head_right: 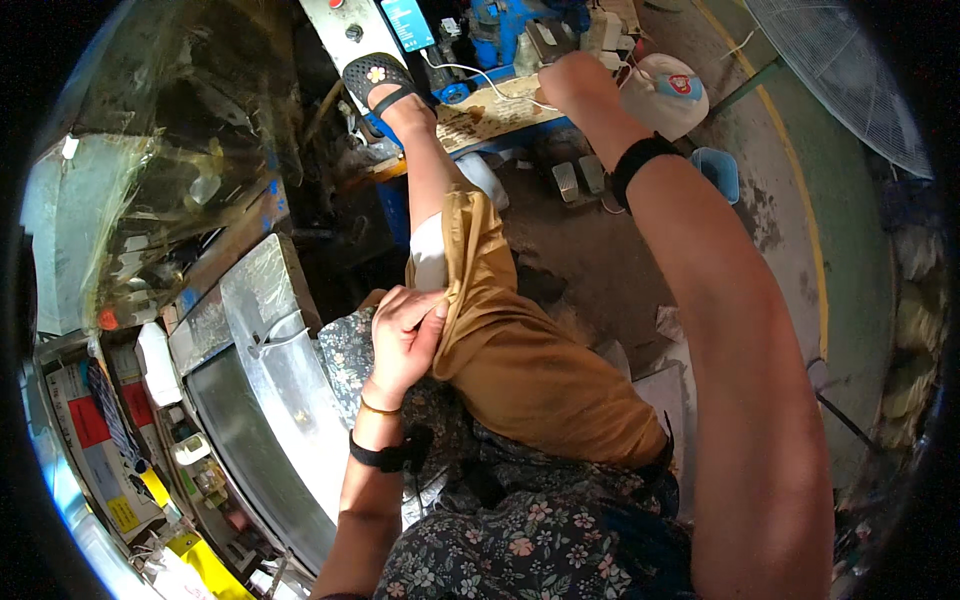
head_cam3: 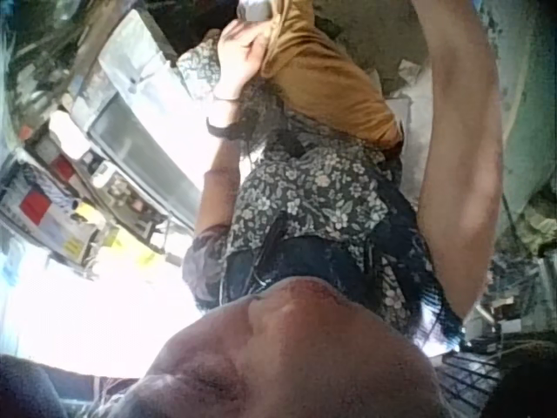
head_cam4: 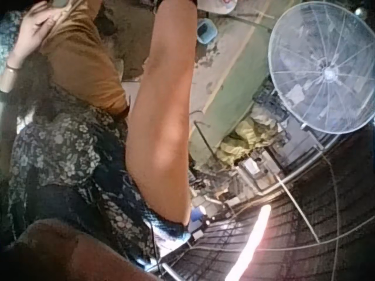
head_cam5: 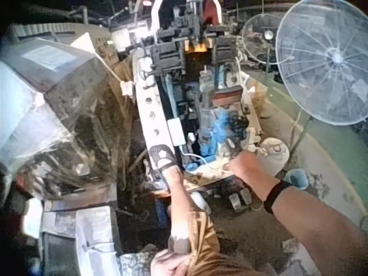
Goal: Operating industrial shoe machinery by placing lasts into the heat setting machine and moving components onto a conveyor belt.
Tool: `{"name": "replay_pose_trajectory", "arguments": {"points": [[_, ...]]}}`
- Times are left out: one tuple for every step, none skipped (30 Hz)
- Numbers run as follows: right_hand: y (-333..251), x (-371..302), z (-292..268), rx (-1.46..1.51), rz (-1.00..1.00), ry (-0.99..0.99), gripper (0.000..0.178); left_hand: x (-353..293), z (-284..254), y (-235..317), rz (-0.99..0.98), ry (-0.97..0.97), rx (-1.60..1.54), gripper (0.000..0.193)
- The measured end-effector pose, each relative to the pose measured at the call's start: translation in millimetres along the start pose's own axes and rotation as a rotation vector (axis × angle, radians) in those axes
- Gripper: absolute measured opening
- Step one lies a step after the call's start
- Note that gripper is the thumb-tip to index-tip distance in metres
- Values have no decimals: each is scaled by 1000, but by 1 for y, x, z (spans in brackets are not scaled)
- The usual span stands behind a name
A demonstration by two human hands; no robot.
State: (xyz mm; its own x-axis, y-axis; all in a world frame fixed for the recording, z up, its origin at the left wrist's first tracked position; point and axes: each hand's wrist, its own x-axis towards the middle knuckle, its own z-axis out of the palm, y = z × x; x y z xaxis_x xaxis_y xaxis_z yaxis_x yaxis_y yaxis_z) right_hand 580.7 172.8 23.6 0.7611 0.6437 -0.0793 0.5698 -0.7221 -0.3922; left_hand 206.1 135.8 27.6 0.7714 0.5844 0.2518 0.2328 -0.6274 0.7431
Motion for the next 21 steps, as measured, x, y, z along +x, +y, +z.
{"name": "replay_pose_trajectory", "arguments": {"points": [[-5,-9,-7,-124,-119,-33,29,2,-5,-2,-22,-50,8,10],[-9,-13,-10,-248,-239,-65,29,2,-11,-5,-46,-100,17,13],[-7,-12,-12,-247,-243,-63,29,-2,-12,-7,-46,-96,19,13],[-4,-10,-12,-197,-180,-63,34,-11,-14,-10,-191,-96,-72,14],[-2,-7,-11,-147,-116,-63,39,-20,-15,-11,-335,-96,-164,15],[0,-2,-8,-144,-117,-60,39,-29,-16,-9,-368,-76,-174,18],[1,2,-5,-80,-39,-52,39,-41,-11,-3,-358,1,-215,22],[3,5,-1,-17,41,-43,40,-50,-3,2,-346,76,-258,26],[1,4,-1,-17,40,-48,40,-55,2,4,-300,88,-212,34],[0,3,-2,-57,1,-51,40,-59,5,4,-304,88,-213,34],[0,1,-3,-98,-36,-54,40,-61,6,4,-363,50,-215,33],[2,3,-3,-99,-39,-49,40,-60,10,3,-416,17,-216,31],[5,4,-2,-154,-128,-56,40,-61,18,2,-597,133,-554,30],[9,6,-2,-211,-216,-63,41,-60,19,-2,-694,190,-723,27],[7,6,-3,-214,-215,-62,41,-59,18,-11,-737,219,-758,26],[6,2,-2,-175,-187,-40,40,-52,13,-16,-787,243,-795,25],[5,-1,-2,-137,-158,-19,40,-39,10,-24,-743,257,-780,22],[2,-6,-6,-140,-157,-26,40,-26,5,-33,-723,336,-775,21],[-1,-8,-10,-130,-133,-48,41,-9,-3,-39,-808,422,-831,20],[-6,-9,-12,-117,-116,-66,41,7,-9,-49,-765,520,-827,19],[-7,0,-8,-26,-5,-69,42,13,-18,-74,-712,542,-895,20]]}}
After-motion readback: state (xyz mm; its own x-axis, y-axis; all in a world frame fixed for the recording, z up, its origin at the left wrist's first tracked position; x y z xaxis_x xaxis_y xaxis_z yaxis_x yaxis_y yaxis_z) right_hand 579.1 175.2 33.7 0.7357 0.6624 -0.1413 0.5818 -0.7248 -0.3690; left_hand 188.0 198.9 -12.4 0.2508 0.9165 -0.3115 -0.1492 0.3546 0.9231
